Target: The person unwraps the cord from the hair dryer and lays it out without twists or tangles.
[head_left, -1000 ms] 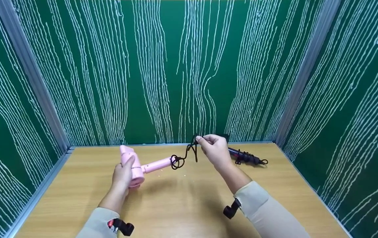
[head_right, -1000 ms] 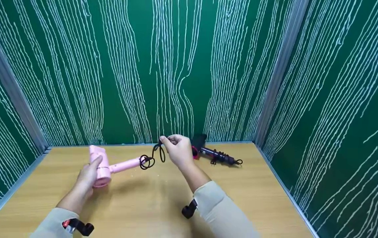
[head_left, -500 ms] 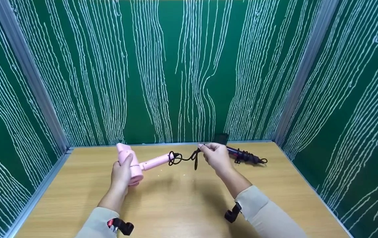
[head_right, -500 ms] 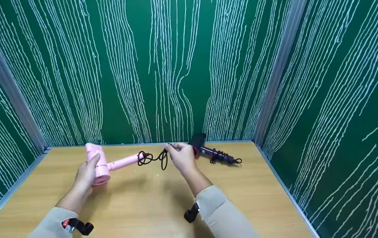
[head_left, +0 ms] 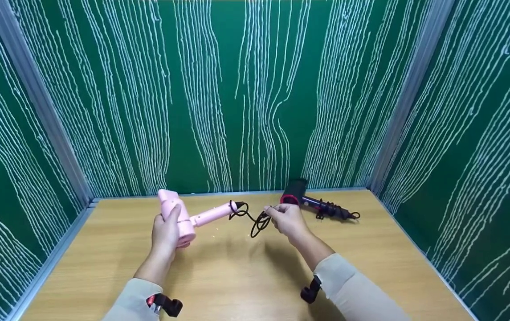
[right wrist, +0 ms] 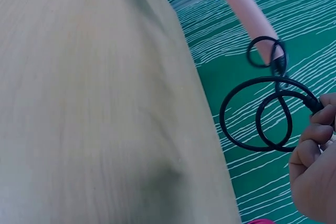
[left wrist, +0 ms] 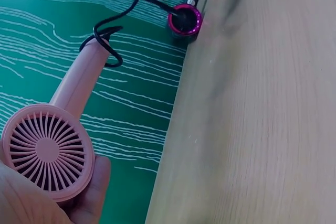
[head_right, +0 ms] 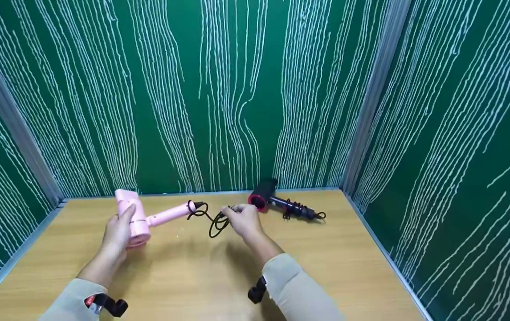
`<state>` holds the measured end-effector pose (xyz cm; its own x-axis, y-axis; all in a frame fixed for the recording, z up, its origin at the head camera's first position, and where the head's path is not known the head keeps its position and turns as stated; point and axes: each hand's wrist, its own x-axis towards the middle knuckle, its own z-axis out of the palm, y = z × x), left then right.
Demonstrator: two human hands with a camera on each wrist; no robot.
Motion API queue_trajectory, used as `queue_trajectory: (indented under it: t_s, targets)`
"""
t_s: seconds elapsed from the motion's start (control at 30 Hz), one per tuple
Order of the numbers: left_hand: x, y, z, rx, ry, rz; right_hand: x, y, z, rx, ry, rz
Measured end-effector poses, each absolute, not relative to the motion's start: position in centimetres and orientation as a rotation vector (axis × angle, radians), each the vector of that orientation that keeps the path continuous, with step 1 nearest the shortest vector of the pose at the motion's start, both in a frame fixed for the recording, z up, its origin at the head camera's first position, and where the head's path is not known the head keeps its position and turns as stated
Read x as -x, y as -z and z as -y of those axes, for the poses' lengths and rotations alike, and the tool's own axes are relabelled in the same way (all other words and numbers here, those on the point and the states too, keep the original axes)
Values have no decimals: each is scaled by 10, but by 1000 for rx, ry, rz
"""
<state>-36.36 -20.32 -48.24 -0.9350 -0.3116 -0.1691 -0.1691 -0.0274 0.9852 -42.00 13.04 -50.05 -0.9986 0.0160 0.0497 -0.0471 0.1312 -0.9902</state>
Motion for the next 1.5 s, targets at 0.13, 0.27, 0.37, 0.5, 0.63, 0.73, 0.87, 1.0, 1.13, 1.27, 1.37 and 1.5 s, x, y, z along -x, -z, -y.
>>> queue_trajectory:
  t_s: [0.13, 0.27, 0.37, 0.5, 0.63, 0.73, 0.87, 1.0, 1.13, 1.27, 1.37, 1.5]
  targets:
    - [362, 480, 201, -517, 2099, 2103, 422, 508, -129, -11, -2015, 2372]
    - [361, 478, 200, -505, 2093, 2120, 425, 513, -128, 8, -2010, 2408]
    - [362, 477, 200, -496, 2105, 2136, 428, 517, -126, 0, -1968, 2453]
    - [362, 478, 200, -482, 2135, 2142, 431, 521, -124, -13, -1891, 2509]
    - [361, 478, 201, -466, 2152, 2169, 434, 521, -122, -6, -1885, 2524]
    - [359, 478, 202, -454, 2157, 2212, 438, 518, -123, 3, -1910, 2509]
    - [359, 479, 204, -431, 2157, 2269, 444, 509, -125, 19, -1884, 2503]
    - [360, 481, 207, -412, 2117, 2303, 449, 499, -127, 1, -1780, 2518]
    - [361, 481, 207, -388, 2037, 2361, 451, 491, -132, -36, -1770, 2489]
    - [363, 480, 209, -382, 1967, 2399, 452, 485, -136, -43, -1831, 2455]
    - [365, 479, 212, -399, 1885, 2430, 451, 480, -140, -22, -1867, 2448]
    - [364, 476, 219, -432, 1740, 2500, 447, 472, -146, -13, -1904, 2450]
